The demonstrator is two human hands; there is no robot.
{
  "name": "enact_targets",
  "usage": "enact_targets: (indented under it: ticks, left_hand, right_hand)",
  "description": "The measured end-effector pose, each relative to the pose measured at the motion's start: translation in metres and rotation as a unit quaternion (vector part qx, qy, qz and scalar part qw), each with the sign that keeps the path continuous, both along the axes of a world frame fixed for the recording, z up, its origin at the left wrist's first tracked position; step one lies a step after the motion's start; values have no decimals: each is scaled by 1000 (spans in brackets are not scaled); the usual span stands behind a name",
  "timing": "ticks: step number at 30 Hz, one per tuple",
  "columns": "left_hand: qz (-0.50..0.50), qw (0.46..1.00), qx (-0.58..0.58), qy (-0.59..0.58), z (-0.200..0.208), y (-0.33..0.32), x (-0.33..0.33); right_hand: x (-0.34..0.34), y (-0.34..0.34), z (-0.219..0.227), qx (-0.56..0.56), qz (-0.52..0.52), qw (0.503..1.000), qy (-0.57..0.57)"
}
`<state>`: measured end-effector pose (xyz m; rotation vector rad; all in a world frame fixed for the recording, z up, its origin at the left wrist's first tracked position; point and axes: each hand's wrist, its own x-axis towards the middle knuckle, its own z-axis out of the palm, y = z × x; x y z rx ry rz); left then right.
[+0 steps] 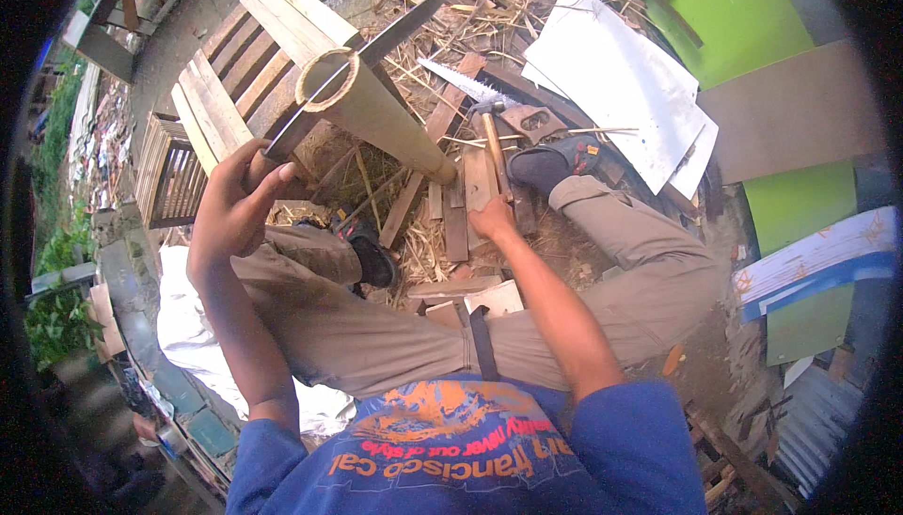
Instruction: The person saws a bamboo pole into a short segment, then uses a chisel and hammer to split the segment lengthwise. The cut piece is separated and set aside.
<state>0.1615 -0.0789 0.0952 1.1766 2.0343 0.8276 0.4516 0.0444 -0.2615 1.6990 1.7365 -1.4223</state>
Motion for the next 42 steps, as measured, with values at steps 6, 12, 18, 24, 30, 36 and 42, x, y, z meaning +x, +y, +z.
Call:
enact_targets:
  ticks: [6,12,18,24,30,36,42]
  left_hand:
    - [-54,998,-10,35,17,5,24]
    - [-81,994,20,64,5,10,17]
    - [-181,983,-38,20,19,1,33]
    - [-177,982,-30,64,27,1,38]
    - [-76,997,17,15,18,-8,24]
    - [-70,992,29,100,9,0,38]
    - [-139,983,-19,116,-2,-7,63]
  right_hand:
    - [38,-17,109,-173,-212,956,103]
    - [81,-46,165,-304,-346,839,290]
    - [129,-57,187,-279,-356,766,456]
    - [152,-40,204,-162,-362,766,506]
    - [159,-21,224,-100,-361,757,536]
    - [155,-21,207,-61,-341,781,519]
    - [133,-31,205,-88,-344,776,522]
